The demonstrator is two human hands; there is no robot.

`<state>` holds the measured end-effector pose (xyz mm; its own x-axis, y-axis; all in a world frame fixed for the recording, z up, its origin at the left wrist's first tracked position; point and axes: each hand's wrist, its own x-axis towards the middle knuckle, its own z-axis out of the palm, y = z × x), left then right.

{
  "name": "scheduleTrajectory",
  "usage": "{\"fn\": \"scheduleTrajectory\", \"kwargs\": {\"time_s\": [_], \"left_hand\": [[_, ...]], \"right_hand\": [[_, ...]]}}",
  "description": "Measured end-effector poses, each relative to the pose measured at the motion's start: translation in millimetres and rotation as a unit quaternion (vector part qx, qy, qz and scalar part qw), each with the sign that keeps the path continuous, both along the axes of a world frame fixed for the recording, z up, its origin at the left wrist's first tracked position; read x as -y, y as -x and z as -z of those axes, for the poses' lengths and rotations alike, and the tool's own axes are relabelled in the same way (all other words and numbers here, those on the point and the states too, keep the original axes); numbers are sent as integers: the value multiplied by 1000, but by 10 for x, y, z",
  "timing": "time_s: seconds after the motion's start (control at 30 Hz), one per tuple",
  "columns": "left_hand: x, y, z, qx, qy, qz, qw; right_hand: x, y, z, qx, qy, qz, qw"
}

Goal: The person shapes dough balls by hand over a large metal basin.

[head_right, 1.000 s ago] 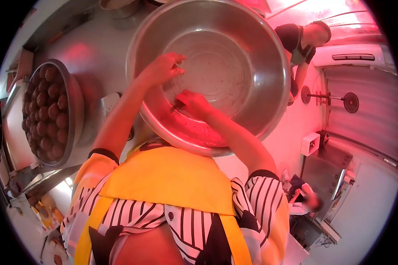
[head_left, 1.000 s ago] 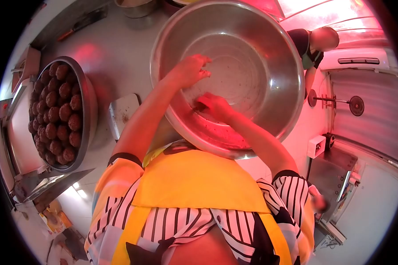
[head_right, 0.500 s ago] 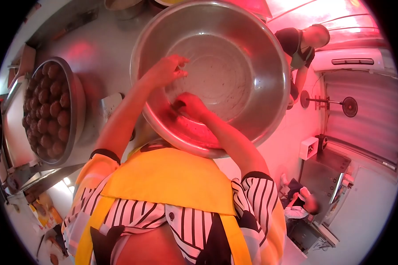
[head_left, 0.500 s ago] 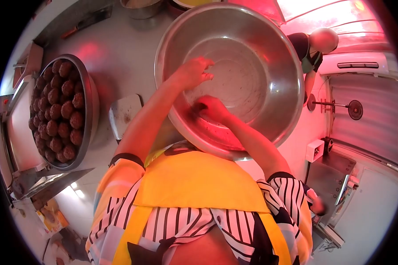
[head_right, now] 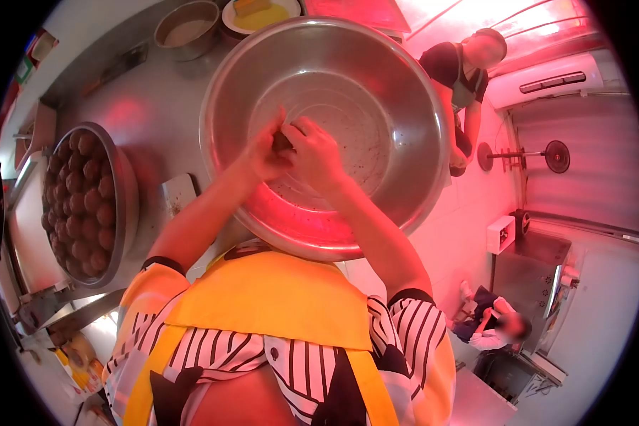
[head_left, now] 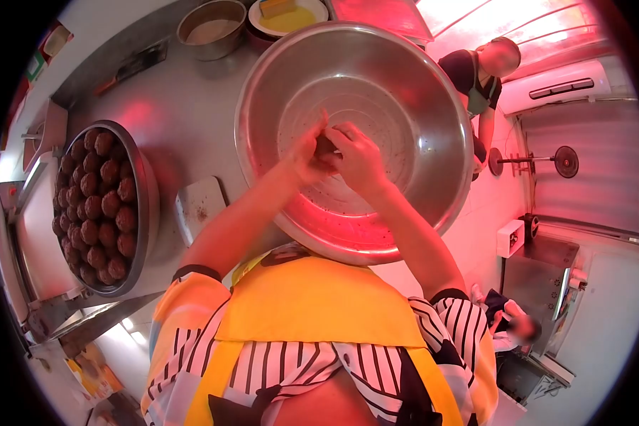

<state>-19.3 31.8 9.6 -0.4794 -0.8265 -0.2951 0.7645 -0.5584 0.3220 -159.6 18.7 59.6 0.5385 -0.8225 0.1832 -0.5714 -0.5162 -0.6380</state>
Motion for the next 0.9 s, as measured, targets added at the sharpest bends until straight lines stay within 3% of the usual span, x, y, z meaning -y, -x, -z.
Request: {"fn": "scheduleTrajectory", "kwargs": {"time_s": [0.07, 0.17, 0.27, 0.37, 0.47, 0.57, 0.77, 0.9], "left_hand": [[-37, 35, -179, -65, -64, -15, 996], [0, 76, -150, -48, -62, -11, 997], [65, 110, 169, 19, -130, -22, 991], [42, 40, 210, -19, -103, 6, 994], [20, 81, -85, 62, -148, -14, 987], [8, 85, -123, 52, -164, -28, 985], [16, 95, -75, 125, -83, 14, 989], [35, 35, -1, 127, -67, 18, 989]], "right_hand": [[-34, 15, 18, -47, 97, -10, 994], [-109, 63, -148, 76, -27, 29, 996], [-75, 234, -136, 79, 34, 45, 995], [-30, 446, 72, 133, -50, 96, 985], [-40, 553, 281, 173, -156, 157, 960], [-59, 606, 536, 184, -170, 145, 957], [-29, 585, 580, 174, -208, 148, 951], [-48, 487, 451, 156, -130, 125, 971]]}}
